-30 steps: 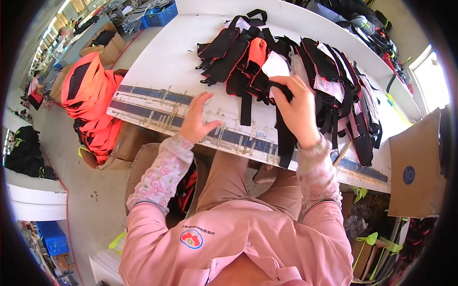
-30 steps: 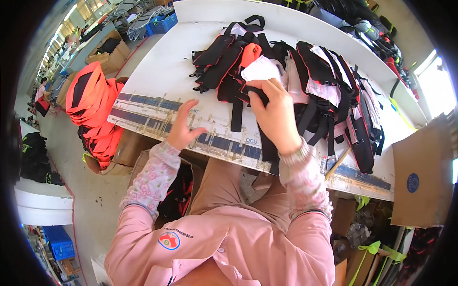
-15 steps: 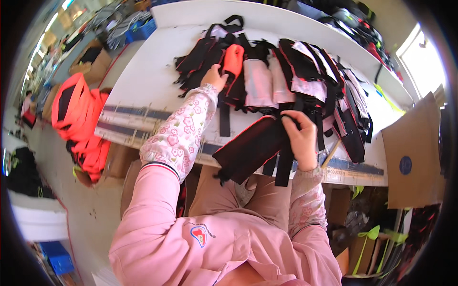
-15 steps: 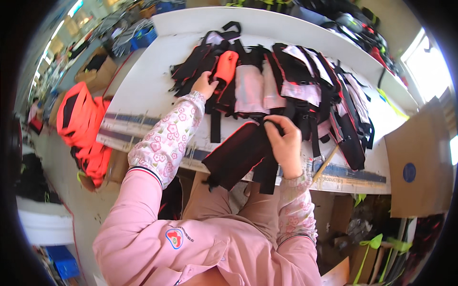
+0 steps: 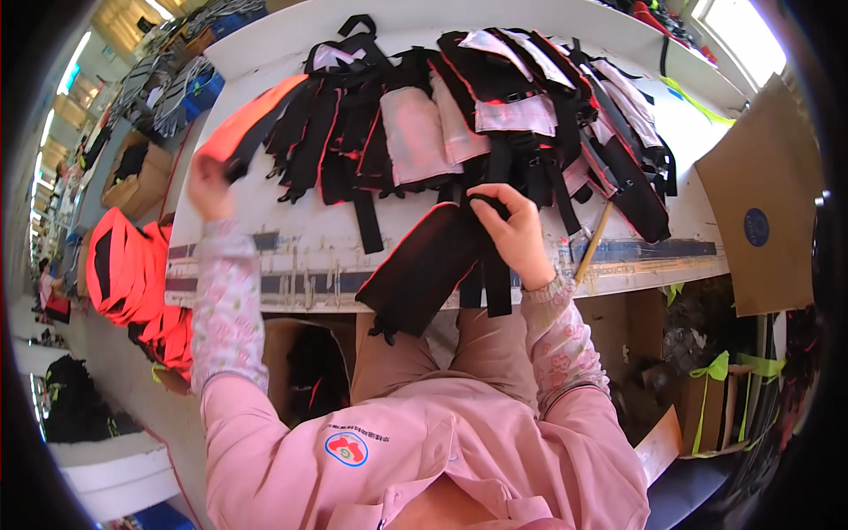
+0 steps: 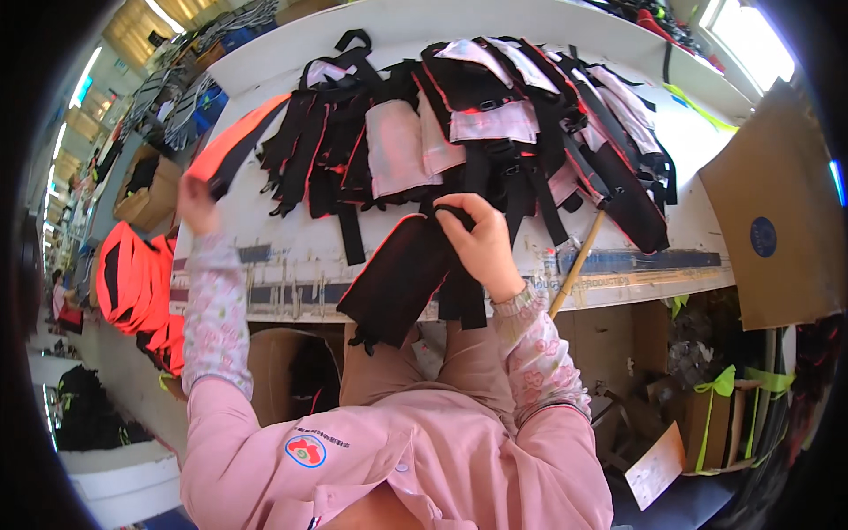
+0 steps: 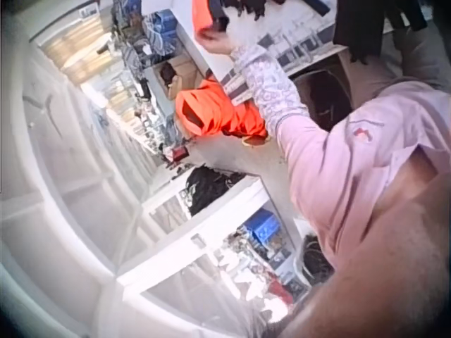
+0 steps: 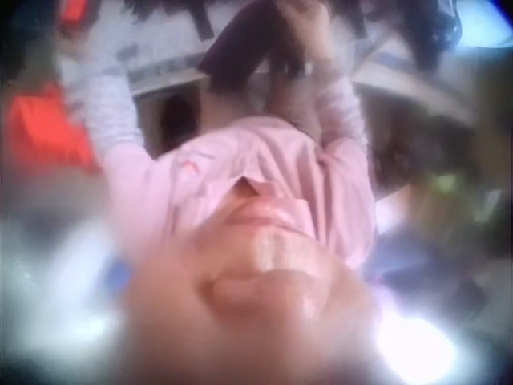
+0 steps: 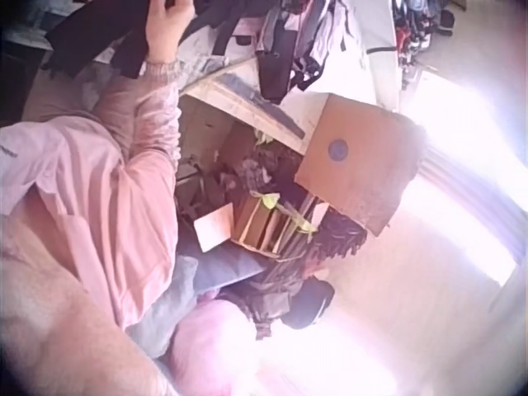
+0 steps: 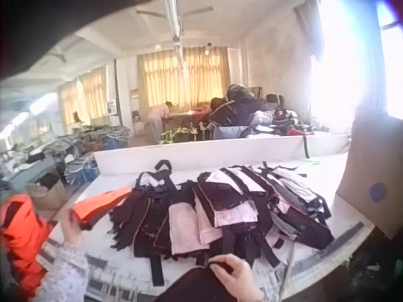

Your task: Sorting and inspecting black and pink fabric parts for life jackets at a factory workbench.

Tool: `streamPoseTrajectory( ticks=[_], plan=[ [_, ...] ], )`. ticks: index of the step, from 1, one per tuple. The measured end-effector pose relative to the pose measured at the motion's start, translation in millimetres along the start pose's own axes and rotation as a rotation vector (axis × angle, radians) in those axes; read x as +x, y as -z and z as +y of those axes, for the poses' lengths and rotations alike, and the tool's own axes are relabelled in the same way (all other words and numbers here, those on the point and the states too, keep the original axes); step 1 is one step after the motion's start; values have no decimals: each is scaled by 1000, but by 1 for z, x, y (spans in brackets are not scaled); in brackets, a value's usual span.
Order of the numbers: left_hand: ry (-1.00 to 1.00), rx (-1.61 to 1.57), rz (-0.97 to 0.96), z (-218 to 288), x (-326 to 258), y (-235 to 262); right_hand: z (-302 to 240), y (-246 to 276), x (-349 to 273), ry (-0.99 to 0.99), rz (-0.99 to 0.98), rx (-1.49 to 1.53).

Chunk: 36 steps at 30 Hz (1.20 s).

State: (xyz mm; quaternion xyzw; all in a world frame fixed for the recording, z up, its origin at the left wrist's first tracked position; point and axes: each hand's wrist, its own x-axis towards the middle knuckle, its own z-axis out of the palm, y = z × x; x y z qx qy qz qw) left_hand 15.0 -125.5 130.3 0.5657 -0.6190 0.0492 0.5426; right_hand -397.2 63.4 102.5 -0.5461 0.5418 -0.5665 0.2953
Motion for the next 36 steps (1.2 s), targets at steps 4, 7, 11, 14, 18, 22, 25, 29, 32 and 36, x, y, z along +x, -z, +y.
streamPoseTrajectory(
  ticks=[4, 7, 11, 14, 18, 22, 25, 29, 32, 36],
  plan=[
    [-169, -101, 83, -5, -51, 144, -3, -4, 3, 108, -49, -34],
    [12, 23, 214, -3, -116, 240, -21, -10, 6, 115, -146, -84],
    [150, 369, 208, -8, -201, 316, -33, -17, 8, 95, -231, -67],
    [281, 542, -42, -10, -275, 341, -30, -24, 9, 63, -291, -13],
    [717, 459, -1076, -20, -329, 362, -43, -48, 6, 128, -371, 9],
    [480, 44, -1185, 6, -298, 267, -69, -61, 5, 289, -440, -244],
    [345, -352, -851, 44, -261, 182, -80, -91, 11, 410, -507, -208],
    [294, -682, -858, 77, -246, 63, -61, -127, 42, 558, -404, -303],
    [209, -380, -744, 66, -242, 7, -52, -128, 33, 772, -21, -747],
    [-37, -32, -578, 67, -238, -8, -1, -114, -47, 675, -55, -816]
  ],
)
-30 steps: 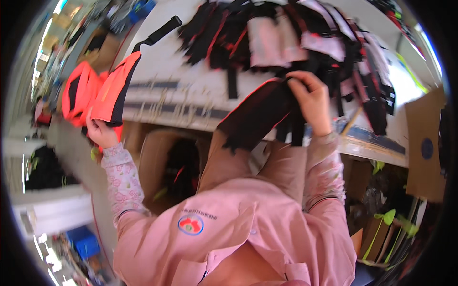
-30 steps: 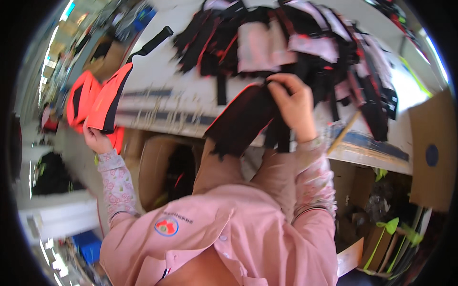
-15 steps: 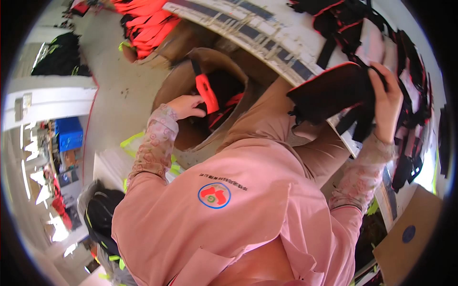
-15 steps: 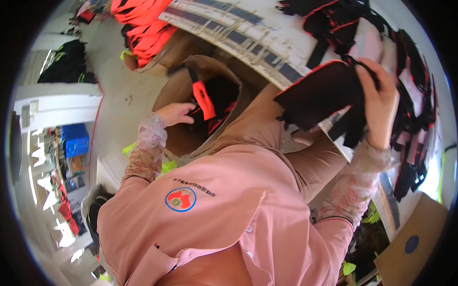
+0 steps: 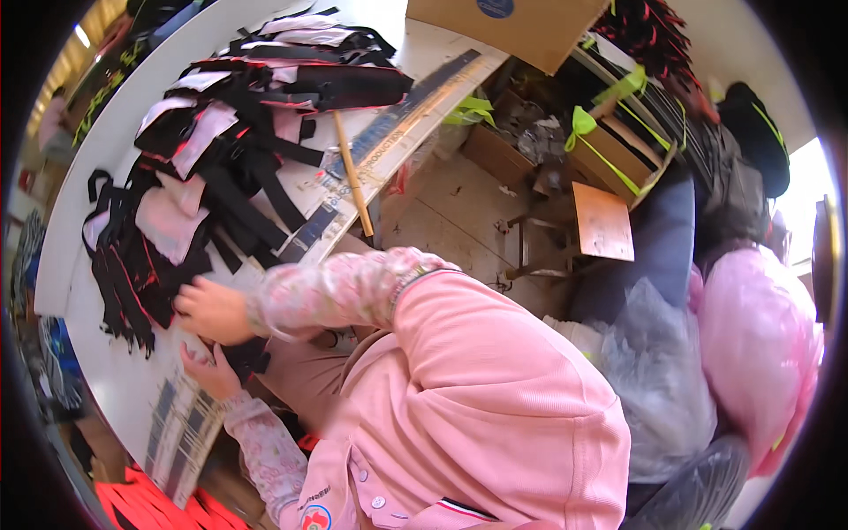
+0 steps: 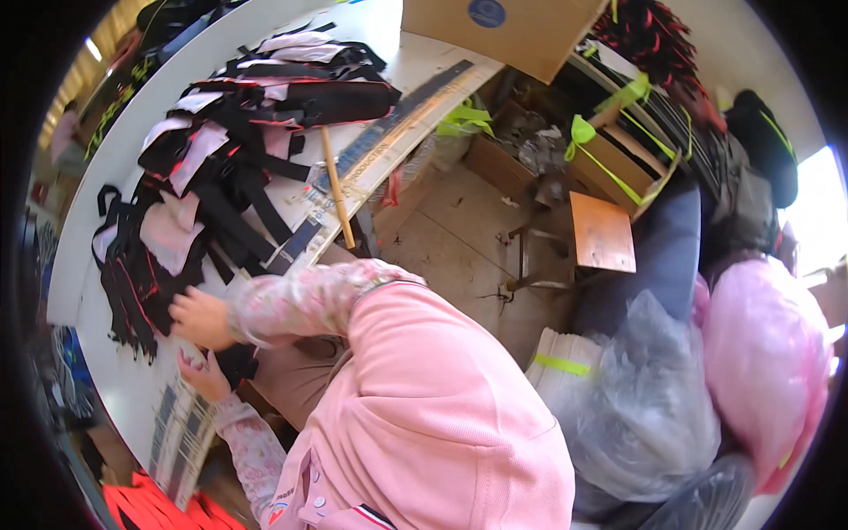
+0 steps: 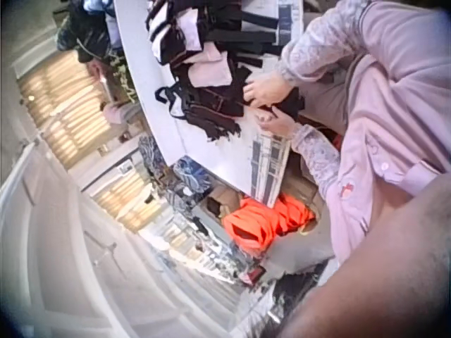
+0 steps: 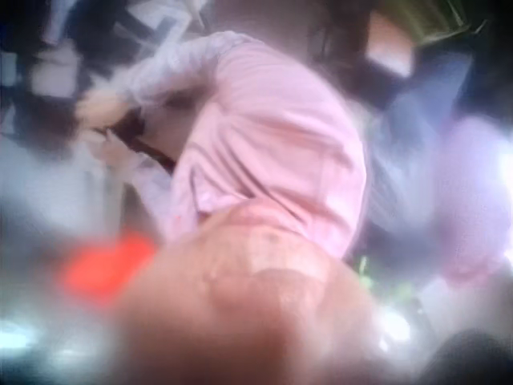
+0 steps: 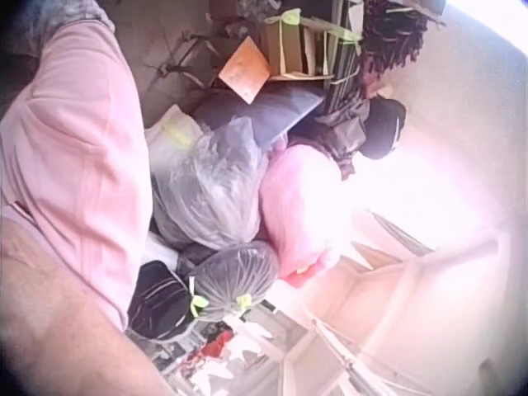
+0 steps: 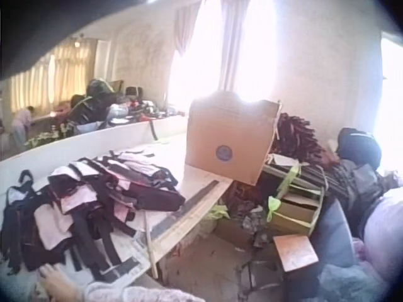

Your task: Sorting and inspecting black and pink fabric parts for life jackets at a factory workbench.

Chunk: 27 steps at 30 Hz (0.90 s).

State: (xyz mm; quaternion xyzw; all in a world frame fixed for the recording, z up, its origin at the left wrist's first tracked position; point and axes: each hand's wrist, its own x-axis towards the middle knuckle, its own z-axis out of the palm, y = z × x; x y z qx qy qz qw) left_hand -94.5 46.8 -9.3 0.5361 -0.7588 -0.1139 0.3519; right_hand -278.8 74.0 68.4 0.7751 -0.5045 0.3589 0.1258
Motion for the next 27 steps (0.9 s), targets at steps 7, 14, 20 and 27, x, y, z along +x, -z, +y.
streamPoseTrajectory(
  ticks=[7, 14, 20, 27],
  plan=[
    [-326, 56, -368, 20, -33, 22, -6, -12, -106, -69, -101, 244],
    [-394, 169, -398, 35, -39, 29, -1, -27, -97, -65, -151, 201],
    [-343, 95, -313, 14, -32, 23, -12, -34, -79, -195, -159, 317],
    [55, -244, -190, -21, -11, 10, -38, 20, -64, -379, -80, 66]
  ],
)
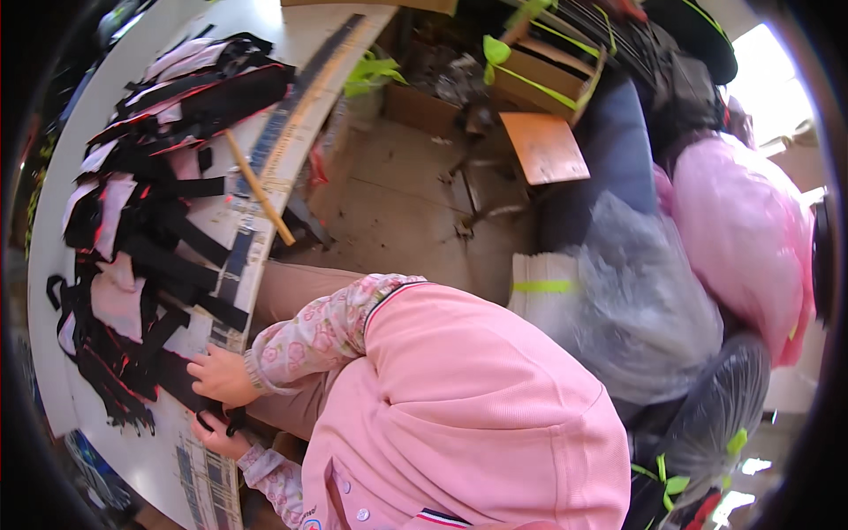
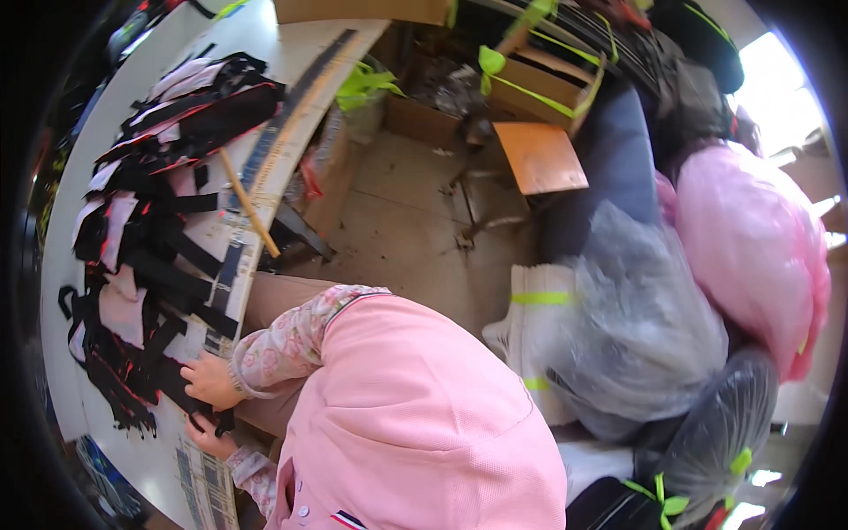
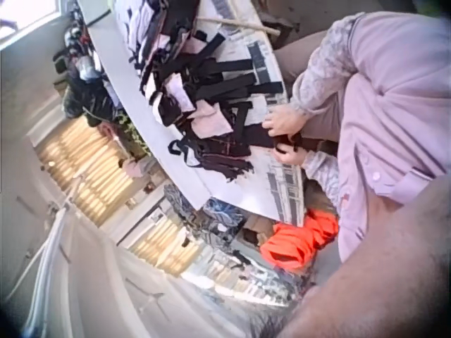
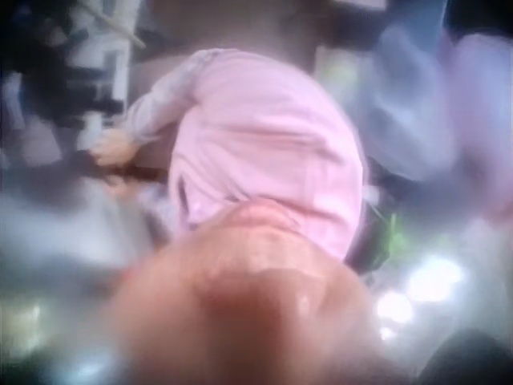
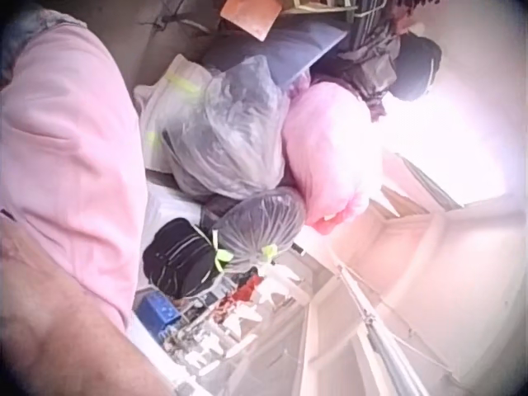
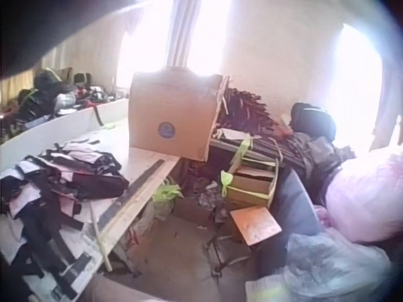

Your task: Sorting and inspecting black and pink fabric parts for life jackets at a factory workbench.

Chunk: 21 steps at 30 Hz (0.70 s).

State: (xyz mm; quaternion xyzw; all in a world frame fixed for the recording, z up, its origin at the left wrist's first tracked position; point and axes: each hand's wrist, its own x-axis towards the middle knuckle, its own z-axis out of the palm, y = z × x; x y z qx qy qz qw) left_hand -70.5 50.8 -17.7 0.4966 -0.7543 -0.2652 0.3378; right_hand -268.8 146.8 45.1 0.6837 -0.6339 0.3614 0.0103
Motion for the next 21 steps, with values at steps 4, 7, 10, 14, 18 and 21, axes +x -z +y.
streamPoseTrajectory(
  ticks=[4, 7, 10, 14, 18, 21],
  plan=[
    [-354, 172, -20, 55, -7, -15, 18, -32, 3, -370, -34, 380],
    [-428, 244, 35, 67, -17, -24, 26, -42, 4, -406, 104, 607],
    [-484, 213, 144, 63, -21, -25, 20, -33, 10, -512, 75, 873],
    [-238, -29, 126, 42, -35, -32, 13, -42, 12, -731, 64, 1249],
    [-153, -270, 225, 33, -40, -36, 6, -34, 7, -788, -50, 1350],
    [6, -540, 251, 33, -42, -37, 12, -50, 4, -661, -22, 1224]
  ],
)
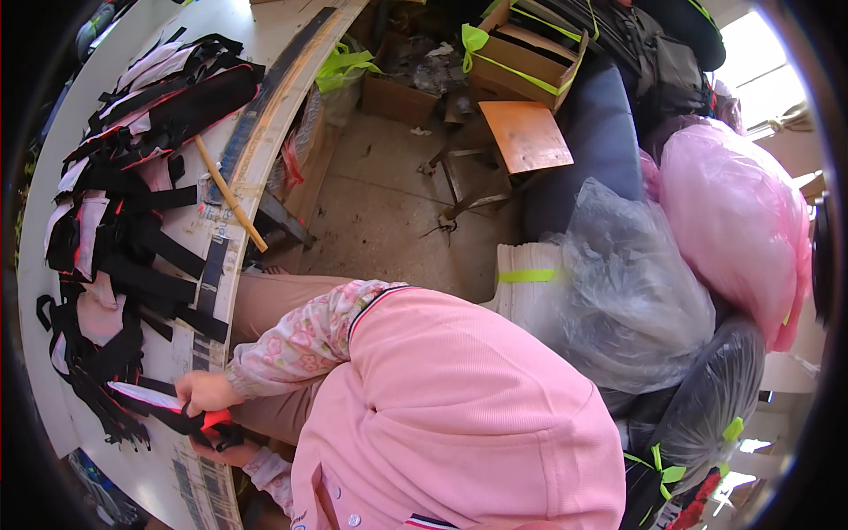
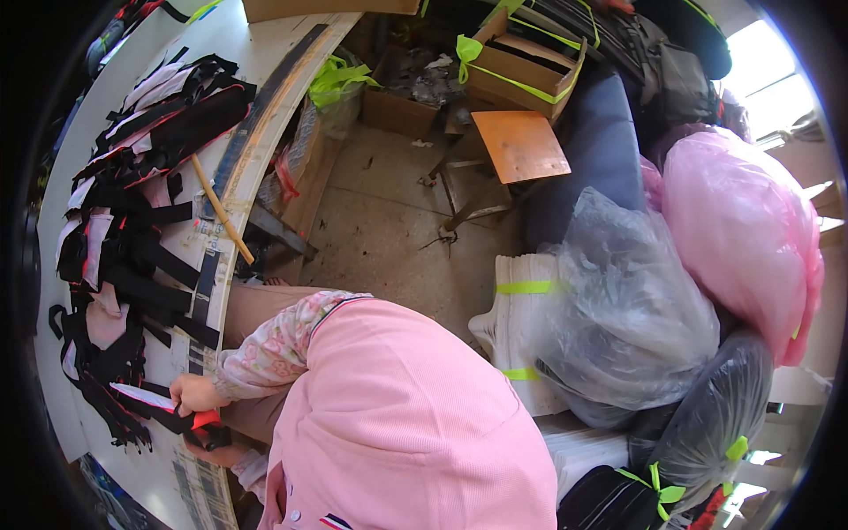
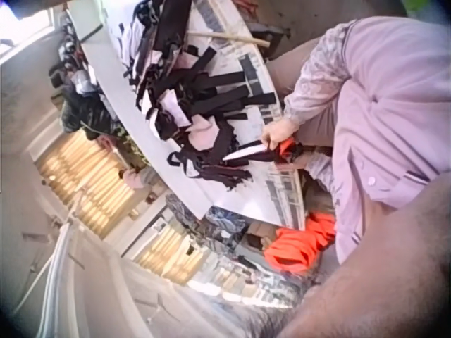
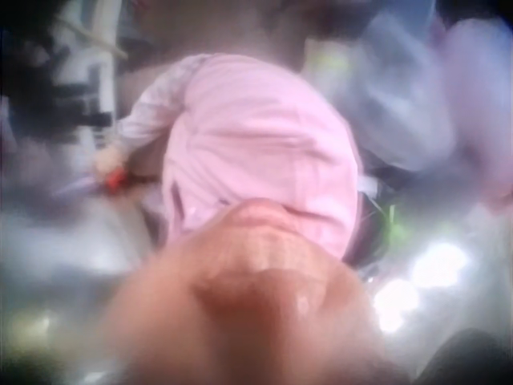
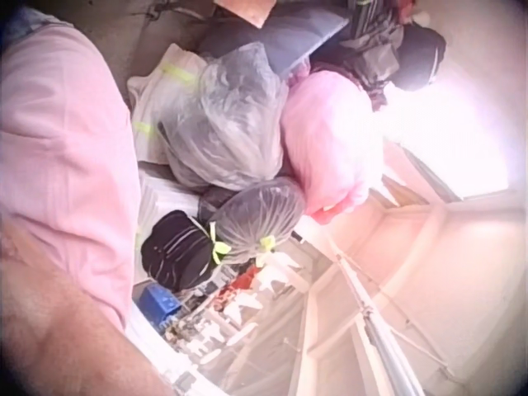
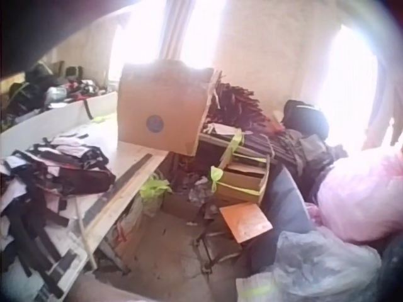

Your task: Sorting and inspecting black and pink fabric parts for life jackets at a factory workbench.

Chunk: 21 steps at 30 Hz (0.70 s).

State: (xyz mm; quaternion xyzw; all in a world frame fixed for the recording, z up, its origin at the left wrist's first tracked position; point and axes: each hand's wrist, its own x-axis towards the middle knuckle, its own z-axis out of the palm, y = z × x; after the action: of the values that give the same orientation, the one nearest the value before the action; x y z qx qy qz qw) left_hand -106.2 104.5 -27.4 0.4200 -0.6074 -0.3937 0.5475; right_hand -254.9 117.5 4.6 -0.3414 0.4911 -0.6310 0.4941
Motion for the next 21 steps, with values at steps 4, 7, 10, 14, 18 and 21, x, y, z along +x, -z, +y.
streamPoseTrajectory(
  ticks=[4, 7, 10, 14, 18, 21],
  plan=[
    [613, -347, -176, -39, 26, 48, -18, 8, -10, 135, -9, -86],
    [851, -578, -143, 1, 20, 19, -18, -3, -9, 222, -23, -63],
    [885, -1025, -236, 2, 28, 23, -40, -6, -9, 411, 43, -89],
    [798, -1414, -461, 43, 15, -1, -56, 20, 3, 410, 225, -189],
    [744, -1303, -411, 53, 18, -26, -37, 18, 22, 306, 148, 19],
    [797, -1091, -294, 59, 26, -19, -28, 2, 25, 67, 87, 201]
  ],
)
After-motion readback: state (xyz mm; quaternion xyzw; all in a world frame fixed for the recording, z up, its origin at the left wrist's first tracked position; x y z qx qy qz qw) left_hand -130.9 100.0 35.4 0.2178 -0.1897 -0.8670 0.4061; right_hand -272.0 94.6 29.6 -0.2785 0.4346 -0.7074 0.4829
